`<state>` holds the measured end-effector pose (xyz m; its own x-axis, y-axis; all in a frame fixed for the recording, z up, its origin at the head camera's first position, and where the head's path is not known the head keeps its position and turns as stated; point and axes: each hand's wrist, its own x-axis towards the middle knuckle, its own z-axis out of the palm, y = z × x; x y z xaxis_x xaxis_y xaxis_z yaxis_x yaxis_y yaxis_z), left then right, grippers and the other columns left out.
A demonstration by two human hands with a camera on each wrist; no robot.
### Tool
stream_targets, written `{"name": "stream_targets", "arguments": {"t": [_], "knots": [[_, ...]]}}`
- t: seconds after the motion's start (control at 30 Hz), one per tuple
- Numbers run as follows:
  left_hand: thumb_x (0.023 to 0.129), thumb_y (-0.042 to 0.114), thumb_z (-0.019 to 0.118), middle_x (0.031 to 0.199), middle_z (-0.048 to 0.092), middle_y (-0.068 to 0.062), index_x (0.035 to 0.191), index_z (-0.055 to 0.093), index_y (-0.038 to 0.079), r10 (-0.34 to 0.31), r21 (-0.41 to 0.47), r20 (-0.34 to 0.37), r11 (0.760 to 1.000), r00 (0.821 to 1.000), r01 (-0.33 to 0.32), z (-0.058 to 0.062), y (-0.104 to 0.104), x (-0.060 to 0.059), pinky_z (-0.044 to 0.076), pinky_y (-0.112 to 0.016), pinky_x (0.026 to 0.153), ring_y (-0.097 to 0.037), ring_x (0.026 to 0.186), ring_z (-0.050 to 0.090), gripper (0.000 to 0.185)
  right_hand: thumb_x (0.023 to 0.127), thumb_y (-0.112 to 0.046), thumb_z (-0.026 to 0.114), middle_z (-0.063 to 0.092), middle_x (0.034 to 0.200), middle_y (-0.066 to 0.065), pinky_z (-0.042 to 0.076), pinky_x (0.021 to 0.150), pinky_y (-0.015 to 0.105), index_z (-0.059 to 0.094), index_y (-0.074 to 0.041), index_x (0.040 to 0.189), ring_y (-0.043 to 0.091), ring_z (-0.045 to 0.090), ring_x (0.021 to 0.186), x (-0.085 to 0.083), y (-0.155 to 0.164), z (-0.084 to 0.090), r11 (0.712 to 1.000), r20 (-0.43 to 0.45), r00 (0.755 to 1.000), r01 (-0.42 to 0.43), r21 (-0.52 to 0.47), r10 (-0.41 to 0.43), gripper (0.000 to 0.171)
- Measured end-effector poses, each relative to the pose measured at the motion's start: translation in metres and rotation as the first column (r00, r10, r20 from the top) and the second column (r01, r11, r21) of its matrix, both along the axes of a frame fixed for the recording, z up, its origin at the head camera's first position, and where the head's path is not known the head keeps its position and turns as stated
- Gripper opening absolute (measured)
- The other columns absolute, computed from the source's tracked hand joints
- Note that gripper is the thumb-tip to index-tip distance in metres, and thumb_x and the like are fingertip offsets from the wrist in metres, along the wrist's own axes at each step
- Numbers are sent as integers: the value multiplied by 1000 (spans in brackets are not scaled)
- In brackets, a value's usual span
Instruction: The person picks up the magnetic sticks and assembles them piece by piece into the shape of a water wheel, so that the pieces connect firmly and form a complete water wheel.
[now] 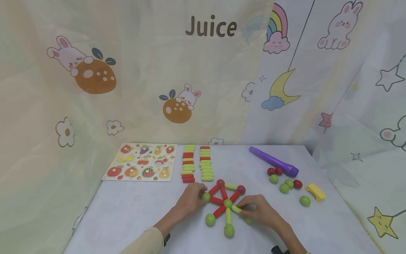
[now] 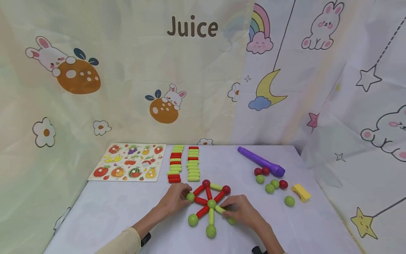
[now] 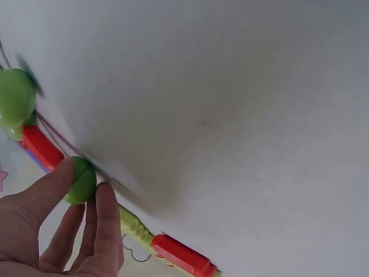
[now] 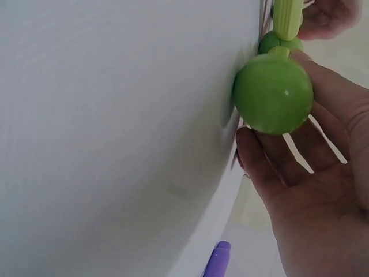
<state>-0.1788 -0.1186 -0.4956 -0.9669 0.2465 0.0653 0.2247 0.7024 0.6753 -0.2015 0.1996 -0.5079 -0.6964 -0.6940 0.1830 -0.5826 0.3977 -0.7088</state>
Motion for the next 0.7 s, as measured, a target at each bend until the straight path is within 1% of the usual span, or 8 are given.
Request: {"name": "stream_targets", "arguments": {"t": [0.13, 0.2, 0.3, 0.4, 0.47, 0.5, 0.57, 0.7], "knots": [[91, 5, 86, 104, 78, -5, 119, 78, -1, 9, 54, -19, 999, 1000, -8, -3, 2, -11, 62, -34, 85, -15, 89, 65, 29, 95, -19, 84, 82, 107, -3, 60, 93, 31, 82, -12, 113, 15, 76, 102, 2, -2, -1, 999, -12, 1000, -20, -25, 20, 20], [90, 3, 86, 104, 79, -7, 118, 79, -2, 15, 95, -17, 995, 1000, -13, -5, 2, -15, 63, -37, 85, -16, 89, 67, 29, 95, -21, 84, 82, 107, -6, 60, 95, 31, 83, -14, 113, 13, 76, 103, 2, 0, -1, 1000, -10, 1000, 9, -22, -9, 19], [91, 3, 85, 107, 80, -8, 120, 78, -2, 38, 137, 3, 990, 999, -38, -6, 2, -16, 64, -37, 85, -18, 91, 69, 31, 93, -15, 85, 82, 104, -7, 62, 91, 33, 83, -15, 110, 12, 76, 99, 0, 3, 0, 991, -40, 991, 124, -54, -126, 17], [91, 2, 85, 111, 79, -12, 121, 77, -3, 51, 159, -6, 986, 999, -49, -3, -3, -14, 64, -39, 86, -23, 97, 71, 31, 86, -4, 89, 80, 101, -3, 65, 84, 39, 82, -11, 108, 18, 75, 95, -8, 8, 1, 960, -134, 955, 248, -130, -265, 24], [93, 2, 83, 114, 77, -13, 122, 76, -2, 64, 160, -23, 985, 998, -60, 0, -10, -12, 63, -39, 87, -25, 102, 72, 30, 79, 3, 92, 78, 104, 5, 66, 80, 43, 80, -6, 109, 25, 74, 95, -15, 10, 1, 948, -197, 934, 265, -177, -298, 33], [93, 1, 82, 116, 76, -14, 121, 75, -2, 75, 160, -37, 985, 997, -68, 1, -15, -11, 63, -39, 88, -27, 104, 71, 29, 77, 6, 92, 78, 107, 8, 66, 80, 44, 80, -3, 110, 28, 74, 98, -18, 10, 1, 948, -207, 933, 256, -190, -293, 37], [94, -1, 80, 116, 75, -14, 120, 75, -1, 109, 163, -72, 982, 991, -96, 2, -26, -11, 63, -40, 89, -28, 106, 72, 27, 75, 9, 92, 77, 112, 14, 65, 83, 46, 78, 0, 114, 33, 74, 102, -23, 11, -1, 958, -201, 947, 213, -194, -252, 43], [91, -5, 80, 111, 76, -12, 114, 77, 1, 235, 166, -111, 963, 966, -215, 0, -44, -15, 63, -42, 90, -28, 105, 71, 23, 78, 11, 89, 78, 117, 17, 63, 90, 44, 77, 2, 120, 33, 75, 106, -27, 14, -6, 971, -120, 974, 173, -164, -194, 44]]}}
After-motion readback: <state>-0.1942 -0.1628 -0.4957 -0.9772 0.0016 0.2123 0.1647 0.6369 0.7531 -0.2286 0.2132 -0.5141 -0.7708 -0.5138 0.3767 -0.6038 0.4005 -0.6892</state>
